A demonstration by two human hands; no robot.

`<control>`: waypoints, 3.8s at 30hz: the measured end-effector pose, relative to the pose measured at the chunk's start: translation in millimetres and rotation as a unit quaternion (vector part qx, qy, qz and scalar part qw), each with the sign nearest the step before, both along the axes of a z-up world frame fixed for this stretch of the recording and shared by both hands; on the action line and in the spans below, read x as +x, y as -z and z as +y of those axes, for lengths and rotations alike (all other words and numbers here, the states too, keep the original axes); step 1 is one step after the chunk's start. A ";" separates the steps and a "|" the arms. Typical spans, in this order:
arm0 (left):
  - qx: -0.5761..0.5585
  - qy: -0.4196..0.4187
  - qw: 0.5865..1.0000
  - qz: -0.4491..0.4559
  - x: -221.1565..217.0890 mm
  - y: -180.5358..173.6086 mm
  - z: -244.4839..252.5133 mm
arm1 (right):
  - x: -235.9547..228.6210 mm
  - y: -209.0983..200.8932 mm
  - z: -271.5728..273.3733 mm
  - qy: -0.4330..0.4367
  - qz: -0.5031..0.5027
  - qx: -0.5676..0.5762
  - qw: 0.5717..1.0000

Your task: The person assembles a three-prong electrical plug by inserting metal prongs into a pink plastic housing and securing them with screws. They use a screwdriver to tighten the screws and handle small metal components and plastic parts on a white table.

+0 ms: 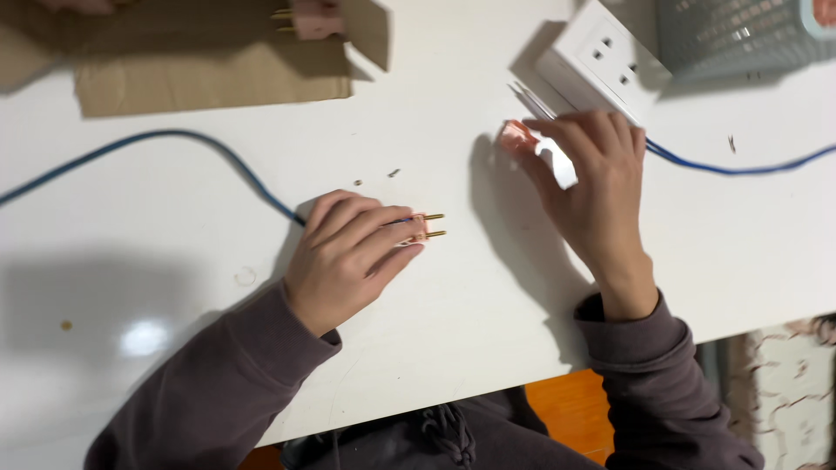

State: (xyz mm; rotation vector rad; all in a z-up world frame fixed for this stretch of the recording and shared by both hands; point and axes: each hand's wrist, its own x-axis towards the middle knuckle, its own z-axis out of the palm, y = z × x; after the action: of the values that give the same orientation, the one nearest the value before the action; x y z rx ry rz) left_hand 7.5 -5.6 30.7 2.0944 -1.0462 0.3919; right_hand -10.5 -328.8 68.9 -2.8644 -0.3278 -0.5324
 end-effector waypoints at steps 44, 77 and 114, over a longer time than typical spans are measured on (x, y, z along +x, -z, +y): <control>0.135 -0.029 0.989 0.055 1.2 9.4 2.6 | -14.7 27.3 -60.0 0.123 0.029 -0.136 0.983; -0.033 0.005 0.995 0.095 -5.3 36.7 -1.3 | -12.9 37.4 53.2 -0.228 0.136 0.124 0.956; -0.008 0.020 0.994 0.109 -7.3 46.9 -9.0 | -18.9 24.2 56.5 -0.192 0.136 0.092 0.968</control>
State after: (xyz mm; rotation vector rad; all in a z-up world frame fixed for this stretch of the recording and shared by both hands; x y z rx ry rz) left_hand 0.2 -14.6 -16.1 2.0449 -0.9503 0.1461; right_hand -29.3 -272.4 44.7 -2.5548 -0.7196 -0.0909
